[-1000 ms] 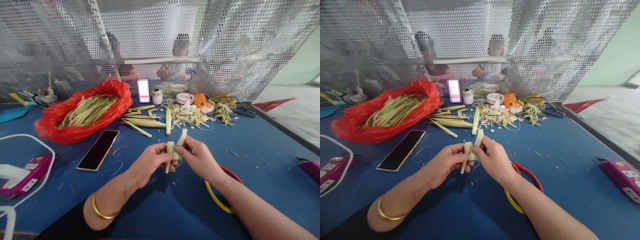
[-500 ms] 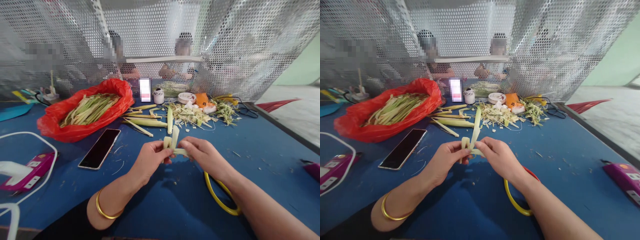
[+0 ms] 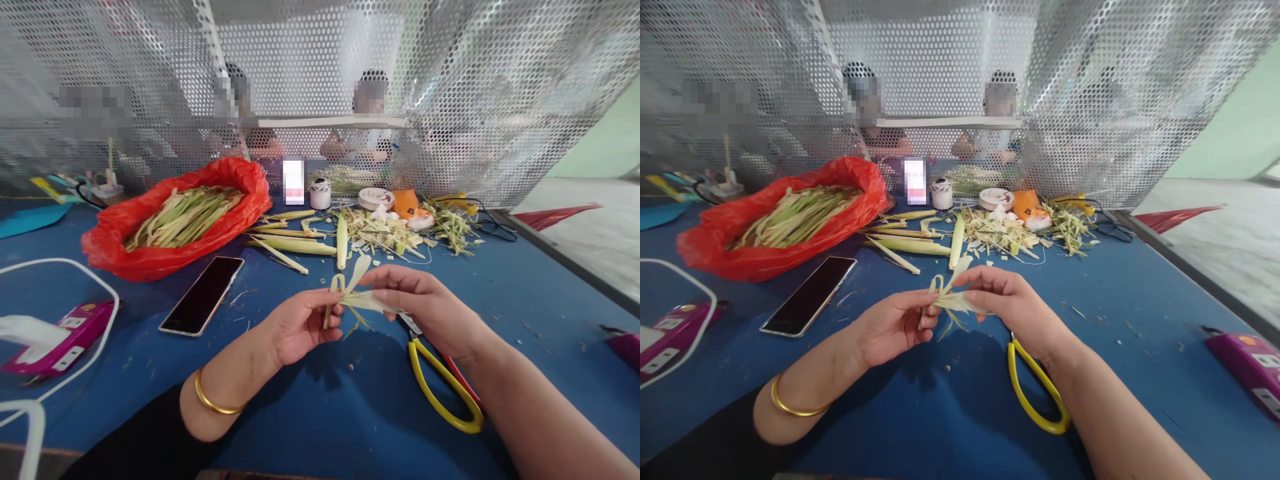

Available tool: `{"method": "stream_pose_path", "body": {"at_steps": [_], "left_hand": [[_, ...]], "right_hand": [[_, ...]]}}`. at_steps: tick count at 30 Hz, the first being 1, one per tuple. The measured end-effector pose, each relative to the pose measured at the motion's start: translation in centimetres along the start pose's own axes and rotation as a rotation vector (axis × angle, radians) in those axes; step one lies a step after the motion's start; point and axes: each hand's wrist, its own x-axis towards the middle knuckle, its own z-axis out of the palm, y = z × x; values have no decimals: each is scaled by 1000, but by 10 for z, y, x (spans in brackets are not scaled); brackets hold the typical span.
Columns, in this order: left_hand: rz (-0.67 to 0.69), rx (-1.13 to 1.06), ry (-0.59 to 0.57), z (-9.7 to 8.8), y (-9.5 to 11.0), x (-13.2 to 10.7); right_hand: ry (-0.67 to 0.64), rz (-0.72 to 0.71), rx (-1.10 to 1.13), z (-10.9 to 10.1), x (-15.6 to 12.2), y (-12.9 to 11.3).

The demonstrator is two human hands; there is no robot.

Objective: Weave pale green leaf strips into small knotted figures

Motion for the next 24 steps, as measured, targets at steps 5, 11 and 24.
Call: {"method": "stream_pose_path", "body": {"at_steps": [5, 11, 24], "left_hand": [[180, 255, 94, 2, -3, -1], [293, 382, 165, 5, -6, 0], [359, 474, 217, 11, -13, 2]], "right_hand": [[-27, 140, 239, 0, -2, -5], [68, 21, 68, 7, 2, 6], [203, -228, -133, 24, 1, 20]]}}
